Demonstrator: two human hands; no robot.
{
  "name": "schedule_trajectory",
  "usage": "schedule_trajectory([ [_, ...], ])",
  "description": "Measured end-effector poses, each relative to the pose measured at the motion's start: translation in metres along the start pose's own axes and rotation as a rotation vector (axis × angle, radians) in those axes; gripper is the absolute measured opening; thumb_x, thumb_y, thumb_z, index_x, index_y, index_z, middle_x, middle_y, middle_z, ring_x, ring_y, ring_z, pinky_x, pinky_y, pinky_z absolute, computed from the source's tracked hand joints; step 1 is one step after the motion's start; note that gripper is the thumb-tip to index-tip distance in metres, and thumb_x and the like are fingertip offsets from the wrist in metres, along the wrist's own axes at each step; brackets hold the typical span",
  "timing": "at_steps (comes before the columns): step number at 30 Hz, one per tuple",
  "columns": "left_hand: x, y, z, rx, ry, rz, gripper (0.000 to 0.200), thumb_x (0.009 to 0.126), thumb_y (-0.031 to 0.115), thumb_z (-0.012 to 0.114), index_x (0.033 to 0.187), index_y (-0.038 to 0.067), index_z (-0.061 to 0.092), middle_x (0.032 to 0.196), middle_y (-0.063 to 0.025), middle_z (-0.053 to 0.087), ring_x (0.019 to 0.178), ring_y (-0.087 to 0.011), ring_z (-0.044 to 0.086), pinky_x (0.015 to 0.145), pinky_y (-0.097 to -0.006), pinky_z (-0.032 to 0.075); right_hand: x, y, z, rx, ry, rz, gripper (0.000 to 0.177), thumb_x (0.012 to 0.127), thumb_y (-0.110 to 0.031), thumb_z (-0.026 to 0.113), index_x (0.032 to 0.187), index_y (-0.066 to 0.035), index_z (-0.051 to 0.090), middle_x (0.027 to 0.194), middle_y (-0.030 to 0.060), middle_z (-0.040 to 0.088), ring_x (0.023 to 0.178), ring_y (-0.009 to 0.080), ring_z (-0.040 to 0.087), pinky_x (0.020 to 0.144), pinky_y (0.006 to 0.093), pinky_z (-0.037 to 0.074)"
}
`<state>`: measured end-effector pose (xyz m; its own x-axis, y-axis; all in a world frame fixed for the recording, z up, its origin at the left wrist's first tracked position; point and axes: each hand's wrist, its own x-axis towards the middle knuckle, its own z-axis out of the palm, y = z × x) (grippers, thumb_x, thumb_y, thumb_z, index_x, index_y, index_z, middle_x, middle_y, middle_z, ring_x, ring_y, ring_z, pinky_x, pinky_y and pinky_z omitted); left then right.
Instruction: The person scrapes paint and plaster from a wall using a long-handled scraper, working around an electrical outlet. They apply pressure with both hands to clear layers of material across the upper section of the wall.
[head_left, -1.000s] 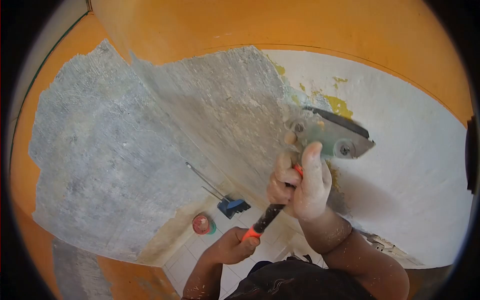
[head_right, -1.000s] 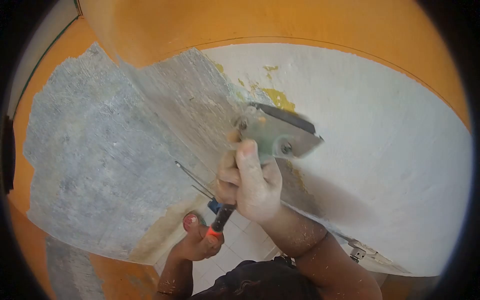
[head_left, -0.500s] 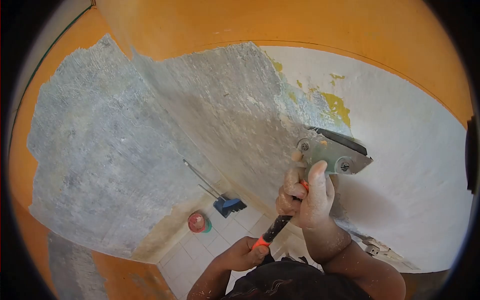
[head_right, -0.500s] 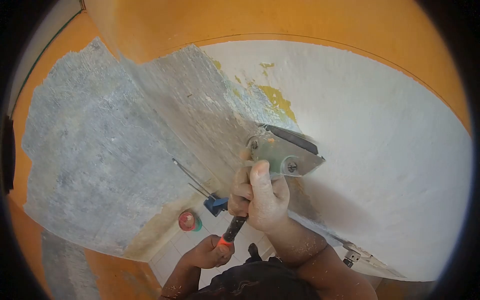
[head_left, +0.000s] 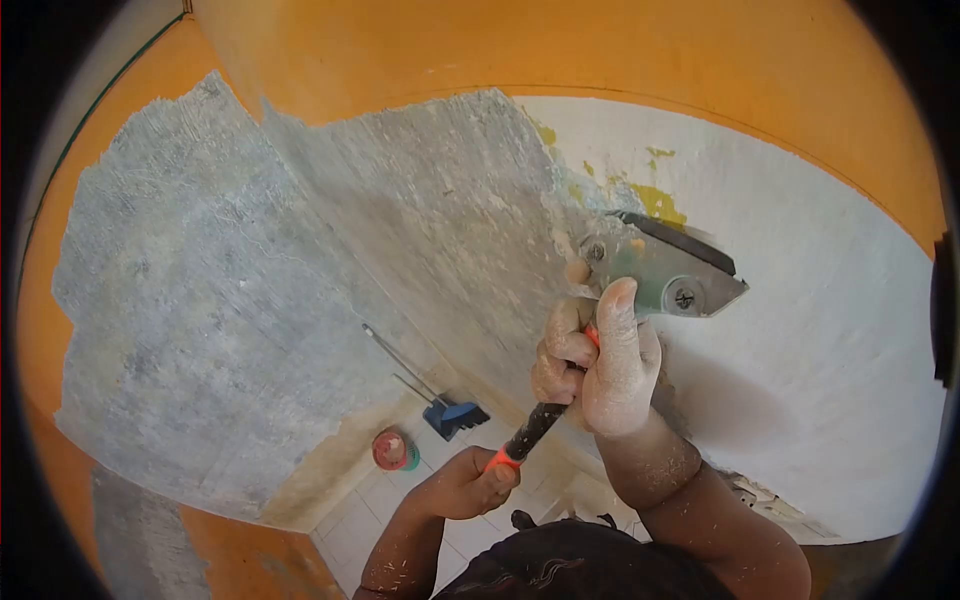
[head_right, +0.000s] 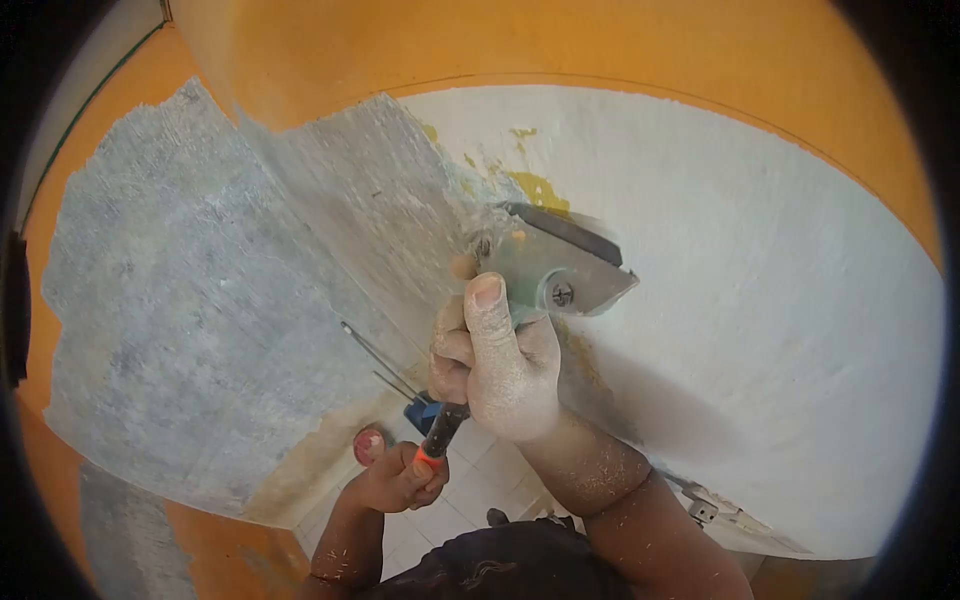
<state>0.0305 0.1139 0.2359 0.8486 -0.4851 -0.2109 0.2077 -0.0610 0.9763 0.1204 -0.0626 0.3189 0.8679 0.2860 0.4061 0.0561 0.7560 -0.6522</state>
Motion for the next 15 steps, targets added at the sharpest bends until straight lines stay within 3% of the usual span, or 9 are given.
schedule_trajectory([
  [3,-0.001,-0.007,0.007,0.105,0.079,0.006,0.053,0.088,0.053,0.046,0.064,0.007,0.043,0.053,0.0004,0.04,0.042,-0.0085,0.037,0.039,-0.0227,0.03,-0.005,0.008,-0.008,0.139,0.0,0.001,0.047,0.092,-0.055,0.03,0.109,-0.012,0.041,0.051,-0.0041,0.022,0.034,0.0076,0.021,0.035,0.025,0.022],
  [4,-0.004,-0.015,0.011,0.072,0.059,-0.01,0.054,0.088,0.054,0.045,0.064,0.006,0.043,0.053,0.0004,0.04,0.042,-0.0084,0.037,0.039,-0.0227,0.03,-0.013,0.007,-0.006,0.092,0.094,0.022,0.049,0.092,-0.056,0.028,0.087,-0.01,0.044,0.049,-0.004,0.021,0.034,0.0076,0.022,0.035,0.0247,0.022],
  [5,-0.004,-0.021,0.014,0.036,0.039,-0.023,0.055,0.088,0.055,0.044,0.064,0.006,0.043,0.053,0.0004,0.041,0.042,-0.0083,0.037,0.039,-0.0227,0.03,-0.012,0.004,-0.004,0.088,0.087,0.017,0.049,0.092,-0.056,0.028,0.087,-0.01,0.044,0.049,-0.004,0.021,0.034,0.0076,0.022,0.035,0.0247,0.022],
  [8,0.001,-0.011,0.011,0.011,0.023,-0.02,0.055,0.087,0.056,0.044,0.065,0.006,0.043,0.052,0.0011,0.04,0.042,-0.008,0.037,0.039,-0.0224,0.03,-0.006,-0.002,0.0,-0.028,0.07,0.052,0.055,0.091,-0.059,0.024,0.062,-0.012,0.033,0.046,-0.0031,0.021,0.034,0.009,0.021,0.035,0.0253,0.021],
  [9,0.004,-0.002,0.007,0.008,0.025,-0.002,0.055,0.087,0.056,0.044,0.065,0.006,0.043,0.052,0.0012,0.04,0.042,-0.0079,0.037,0.038,-0.0224,0.029,-0.002,-0.005,-0.001,-0.03,0.08,0.059,0.055,0.091,-0.059,0.024,0.062,-0.012,0.033,0.046,-0.0031,0.021,0.034,0.009,0.021,0.035,0.0253,0.021],
  [10,0.004,0.009,0.006,0.016,0.02,0.017,0.054,0.087,0.056,0.045,0.066,0.006,0.043,0.052,0.001,0.04,0.042,-0.0076,0.036,0.038,-0.0225,0.029,0.004,-0.009,-0.001,0.072,0.007,0.066,0.039,0.093,-0.049,0.031,0.087,-0.011,0.035,0.051,-0.0023,0.028,0.036,0.0085,0.027,0.036,0.0249,0.025],
  [11,0.004,0.009,0.006,0.021,0.015,0.019,0.054,0.087,0.056,0.045,0.066,0.006,0.043,0.052,0.001,0.04,0.042,-0.0076,0.036,0.038,-0.0225,0.029,0.007,-0.012,-0.001,0.173,-0.07,0.067,0.033,0.096,-0.038,0.037,0.111,-0.009,0.036,0.056,-0.0016,0.035,0.039,0.0081,0.032,0.037,0.0245,0.028],
  [13,0.001,0.001,0.008,0.076,0.056,0.032,0.053,0.088,0.055,0.045,0.066,0.007,0.043,0.052,0.001,0.04,0.042,-0.0076,0.036,0.039,-0.0226,0.029,0.0,-0.002,-0.006,0.187,-0.139,0.028,0.036,0.095,-0.041,0.039,0.109,-0.008,0.037,0.054,-0.0021,0.033,0.039,0.0079,0.032,0.037,0.0243,0.028],
  [15,-0.002,-0.015,0.015,0.067,0.033,-0.005,0.054,0.088,0.055,0.044,0.066,0.007,0.044,0.053,0.001,0.04,0.044,-0.008,0.038,0.04,-0.0227,0.03,-0.013,0.003,-0.002,0.033,0.126,0.046,0.049,0.091,-0.057,0.029,0.098,-0.011,0.044,0.048,-0.0047,0.022,0.035,0.0074,0.023,0.036,0.0235,0.021],
])
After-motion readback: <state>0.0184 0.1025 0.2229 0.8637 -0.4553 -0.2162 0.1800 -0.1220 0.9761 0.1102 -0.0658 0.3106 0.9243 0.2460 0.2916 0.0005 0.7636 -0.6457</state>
